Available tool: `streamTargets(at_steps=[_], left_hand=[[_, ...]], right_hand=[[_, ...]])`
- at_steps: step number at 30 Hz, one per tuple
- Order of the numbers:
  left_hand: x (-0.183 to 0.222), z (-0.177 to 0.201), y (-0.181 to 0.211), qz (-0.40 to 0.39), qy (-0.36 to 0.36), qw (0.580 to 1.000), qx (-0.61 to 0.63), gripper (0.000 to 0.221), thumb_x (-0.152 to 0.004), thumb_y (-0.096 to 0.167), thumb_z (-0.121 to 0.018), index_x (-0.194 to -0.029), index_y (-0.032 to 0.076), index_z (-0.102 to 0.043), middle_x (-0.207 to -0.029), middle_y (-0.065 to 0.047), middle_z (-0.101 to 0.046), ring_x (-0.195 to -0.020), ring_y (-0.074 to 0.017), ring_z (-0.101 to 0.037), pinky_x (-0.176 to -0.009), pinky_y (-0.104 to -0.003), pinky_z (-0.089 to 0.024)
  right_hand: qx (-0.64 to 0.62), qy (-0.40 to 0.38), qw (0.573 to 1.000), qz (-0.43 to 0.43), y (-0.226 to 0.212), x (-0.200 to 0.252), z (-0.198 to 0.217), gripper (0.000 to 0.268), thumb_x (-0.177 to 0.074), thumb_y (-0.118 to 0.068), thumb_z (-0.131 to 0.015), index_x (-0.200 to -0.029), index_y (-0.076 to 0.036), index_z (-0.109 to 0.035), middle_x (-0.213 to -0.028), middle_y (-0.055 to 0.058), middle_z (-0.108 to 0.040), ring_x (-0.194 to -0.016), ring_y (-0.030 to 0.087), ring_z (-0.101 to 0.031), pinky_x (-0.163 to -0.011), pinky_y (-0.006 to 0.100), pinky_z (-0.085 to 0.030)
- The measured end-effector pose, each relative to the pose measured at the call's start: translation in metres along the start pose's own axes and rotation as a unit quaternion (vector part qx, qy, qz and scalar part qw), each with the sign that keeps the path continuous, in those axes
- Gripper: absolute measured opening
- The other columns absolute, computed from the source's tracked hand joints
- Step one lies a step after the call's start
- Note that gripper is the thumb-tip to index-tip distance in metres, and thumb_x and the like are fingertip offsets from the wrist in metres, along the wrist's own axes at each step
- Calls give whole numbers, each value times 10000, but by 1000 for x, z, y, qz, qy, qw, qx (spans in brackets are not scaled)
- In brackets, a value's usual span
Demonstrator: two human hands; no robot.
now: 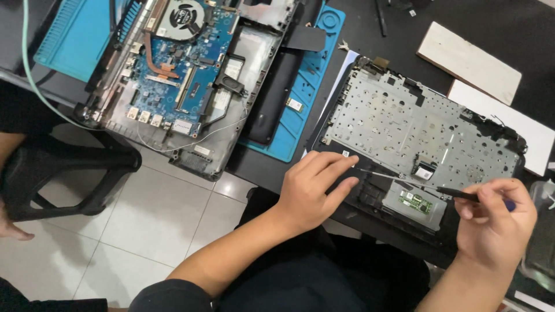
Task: The person disassembles a laptop to remove internal components such as the motherboard and cooling fan.
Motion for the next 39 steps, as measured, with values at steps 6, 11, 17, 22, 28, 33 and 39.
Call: streamTargets(at_steps=[6, 11, 17, 22, 28, 33, 39], left_hand=[[4, 1, -4, -21, 18, 1000, 8, 160, -906, 86, -811, -1048, 62, -742, -1001, -37, -702, -880, -233, -672, -773, -336, -546], [-10, 6, -11, -39, 19, 999, -12, 132, -900, 86, -818, -1006, 70, -740, -977, -32, -701, -875, -235, -672, -762, -337, -545], [-47, 11, -50, -60, 24, 970, -234, 34, -856, 115, -758, -871, 95, -736, -866, -31, -643, -841, -259, -593, -688, -399, -435], [-69, -8, -86, -25, -17, 907, -420, 65, -791, 87, -660, -739, 119, -681, -788, -63, -603, -823, -282, -588, -686, -424, -409], [-78, -19, -112, 10, -47, 878, -476, 119, -770, 88, -645, -670, 121, -701, -767, -67, -649, -808, -286, -614, -712, -443, -434], [-78, -18, -118, 7, -52, 875, -481, 135, -803, 106, -653, -682, 113, -711, -785, -67, -668, -819, -291, -622, -716, -445, -435], [-79, -13, -109, 10, -65, 884, -462, 120, -847, 161, -704, -749, 107, -747, -812, -72, -666, -823, -298, -613, -691, -456, -430]], right_hand=[[7, -12, 1000, -2, 3, 3, -6, 136, -1121, 53, -640, -1013, 11, -570, -951, 213, -697, -691, 204, -592, -675, 282, -455], [13, -5, 1000, 7, 2, 8, 7, 141, -1130, 62, -634, -1017, 21, -560, -961, 216, -693, -709, 212, -595, -677, 285, -454], [62, 57, 996, 34, -10, 31, 32, 120, -1122, 86, -590, -1021, 40, -545, -971, 222, -674, -753, 239, -605, -699, 293, -458], [79, 120, 989, 46, -25, 56, 51, 138, -1125, 104, -558, -1002, 44, -541, -956, 238, -666, -740, 231, -587, -698, 292, -458], [84, 140, 986, 44, -22, 75, 72, 164, -1152, 116, -570, -1006, 46, -544, -978, 230, -676, -732, 229, -596, -688, 281, -457], [82, 164, 982, 42, -25, 83, 78, 133, -1124, 107, -575, -1019, 28, -559, -963, 223, -681, -738, 226, -614, -679, 272, -462], [58, 181, 981, 40, -32, 87, 78, 108, -1106, 66, -586, -1008, 27, -565, -972, 225, -685, -775, 235, -629, -683, 277, -456]])
Point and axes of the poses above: each hand's wrist, its own x-axis away from the middle knuckle, its own z-axis out of the back of the hand, y = z × x, the point moved 4 cm from there along -x, towards the middle knuckle
